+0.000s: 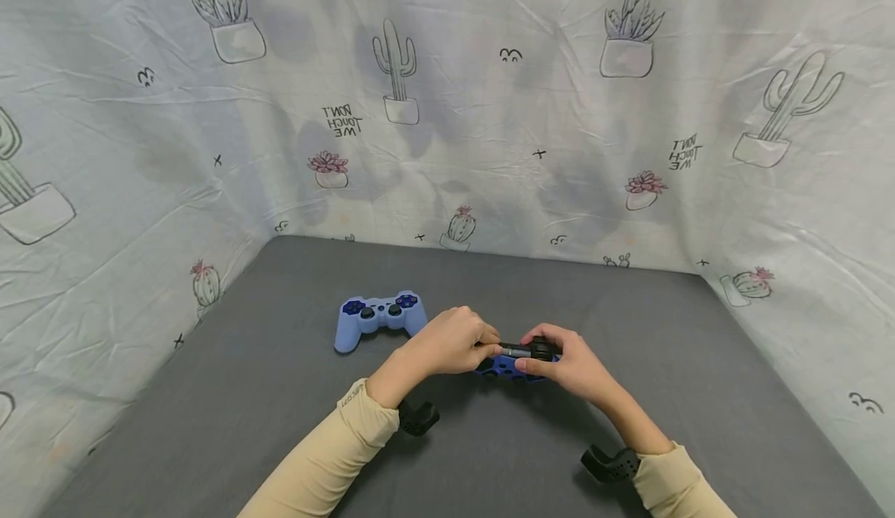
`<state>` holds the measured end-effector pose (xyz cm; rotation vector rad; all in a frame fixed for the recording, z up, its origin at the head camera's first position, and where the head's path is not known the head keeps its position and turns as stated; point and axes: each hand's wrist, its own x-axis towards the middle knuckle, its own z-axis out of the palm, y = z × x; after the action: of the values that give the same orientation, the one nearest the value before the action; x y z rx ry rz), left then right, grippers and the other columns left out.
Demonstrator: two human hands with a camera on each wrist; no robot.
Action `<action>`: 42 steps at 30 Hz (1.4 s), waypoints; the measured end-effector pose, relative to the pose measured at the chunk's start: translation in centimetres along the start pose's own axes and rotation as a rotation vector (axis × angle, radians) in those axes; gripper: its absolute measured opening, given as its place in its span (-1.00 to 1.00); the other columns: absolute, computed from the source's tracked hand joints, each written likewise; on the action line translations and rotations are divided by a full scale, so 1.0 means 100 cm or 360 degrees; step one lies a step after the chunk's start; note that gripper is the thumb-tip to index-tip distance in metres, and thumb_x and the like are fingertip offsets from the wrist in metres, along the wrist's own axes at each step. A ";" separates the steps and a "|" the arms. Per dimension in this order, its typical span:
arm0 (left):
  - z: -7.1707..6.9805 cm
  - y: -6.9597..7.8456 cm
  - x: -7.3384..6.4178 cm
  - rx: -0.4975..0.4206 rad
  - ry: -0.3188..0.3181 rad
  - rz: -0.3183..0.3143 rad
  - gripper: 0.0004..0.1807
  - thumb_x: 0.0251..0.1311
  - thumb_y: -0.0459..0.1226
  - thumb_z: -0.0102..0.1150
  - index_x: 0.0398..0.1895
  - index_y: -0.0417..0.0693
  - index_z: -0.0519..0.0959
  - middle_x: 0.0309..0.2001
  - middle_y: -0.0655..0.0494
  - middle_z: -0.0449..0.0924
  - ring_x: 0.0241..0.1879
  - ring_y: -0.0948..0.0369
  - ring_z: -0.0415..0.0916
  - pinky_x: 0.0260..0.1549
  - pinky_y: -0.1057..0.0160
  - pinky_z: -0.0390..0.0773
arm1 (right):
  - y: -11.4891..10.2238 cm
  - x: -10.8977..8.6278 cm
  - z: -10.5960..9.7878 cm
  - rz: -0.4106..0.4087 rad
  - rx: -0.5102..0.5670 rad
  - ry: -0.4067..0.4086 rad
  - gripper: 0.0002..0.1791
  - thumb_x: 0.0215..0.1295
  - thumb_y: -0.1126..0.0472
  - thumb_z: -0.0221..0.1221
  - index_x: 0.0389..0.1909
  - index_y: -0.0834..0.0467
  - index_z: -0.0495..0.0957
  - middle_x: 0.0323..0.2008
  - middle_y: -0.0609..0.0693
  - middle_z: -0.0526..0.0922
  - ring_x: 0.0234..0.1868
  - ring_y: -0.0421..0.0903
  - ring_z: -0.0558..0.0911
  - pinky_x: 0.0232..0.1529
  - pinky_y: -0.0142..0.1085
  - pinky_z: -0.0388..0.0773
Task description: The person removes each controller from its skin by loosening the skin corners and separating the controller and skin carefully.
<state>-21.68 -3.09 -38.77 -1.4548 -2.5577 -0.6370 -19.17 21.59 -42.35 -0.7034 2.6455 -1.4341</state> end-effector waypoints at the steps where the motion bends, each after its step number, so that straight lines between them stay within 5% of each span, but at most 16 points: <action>1: 0.000 0.000 -0.001 0.0000 0.0002 0.0004 -0.85 0.36 -0.25 0.21 -0.35 -0.02 0.73 -0.49 0.30 0.60 -0.68 0.45 0.26 -0.61 0.46 0.30 | 0.000 0.000 0.000 -0.0004 -0.0003 -0.0011 -0.69 0.22 0.00 0.37 -0.09 0.00 0.59 -0.26 -0.05 0.61 -0.31 0.00 0.55 -0.29 -0.16 0.50; 7: 0.004 -0.001 -0.002 0.0000 0.0039 0.0028 -0.85 0.35 -0.25 0.22 -0.37 -0.02 0.73 -0.50 0.32 0.58 -0.70 0.49 0.25 -0.63 0.48 0.29 | 0.001 0.000 -0.002 -0.0065 -0.0042 -0.0073 -0.76 0.33 0.04 0.28 -0.06 0.03 0.60 -0.25 -0.06 0.62 -0.32 -0.05 0.56 -0.28 -0.20 0.50; 14: 0.010 0.001 -0.002 0.0016 0.0168 0.0019 -0.87 0.31 -0.27 0.25 -0.37 -0.02 0.76 -0.36 0.23 0.70 -0.70 0.52 0.28 -0.62 0.50 0.30 | 0.004 -0.001 0.000 -0.0090 -0.0077 0.0018 -0.79 0.33 0.04 0.28 -0.09 0.01 0.60 -0.24 -0.11 0.62 -0.25 -0.10 0.58 -0.23 -0.18 0.51; 24: 0.017 0.003 -0.005 0.0086 0.0315 0.0077 -0.89 0.29 -0.31 0.27 -0.32 -0.08 0.77 -0.26 0.11 0.73 -0.51 0.41 0.58 -0.51 0.53 0.43 | -0.004 0.001 0.000 -0.0115 -0.0185 -0.0017 -0.75 0.30 0.02 0.31 -0.11 0.04 0.59 -0.25 -0.10 0.60 -0.28 -0.11 0.57 -0.26 -0.19 0.51; 30: 0.029 0.004 -0.005 0.0191 0.0534 0.0079 -0.90 0.26 -0.33 0.28 -0.40 -0.07 0.75 -0.37 0.16 0.71 -0.53 0.35 0.57 -0.51 0.46 0.49 | -0.004 0.004 -0.001 -0.0174 -0.0220 -0.0151 -0.78 0.43 0.05 0.17 -0.01 0.04 0.57 -0.11 -0.08 0.57 -0.23 -0.11 0.53 -0.21 -0.18 0.49; 36: 0.041 0.006 -0.004 0.0307 0.0720 0.0003 -0.86 0.24 -0.34 0.28 -0.49 -0.04 0.69 -0.46 0.20 0.65 -0.53 0.35 0.55 -0.58 0.42 0.48 | -0.004 0.006 0.002 -0.0140 -0.0195 -0.0133 -0.80 0.43 0.05 0.17 -0.04 0.02 0.61 -0.13 -0.07 0.59 -0.28 -0.07 0.51 -0.26 -0.18 0.47; 42: 0.046 0.007 -0.004 -0.0014 0.0911 -0.0207 -0.84 0.27 -0.32 0.26 -0.47 -0.06 0.73 -0.58 0.26 0.60 -0.75 0.48 0.28 -0.74 0.48 0.24 | -0.008 0.005 0.007 -0.0097 -0.0177 -0.0096 -0.82 0.47 0.07 0.12 -0.04 0.03 0.56 -0.18 -0.07 0.54 -0.28 -0.06 0.49 -0.26 -0.16 0.45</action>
<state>-20.43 -1.12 -42.88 -0.9299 -2.1996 -0.9249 -19.13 20.46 -42.02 -0.8305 2.6968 -1.2656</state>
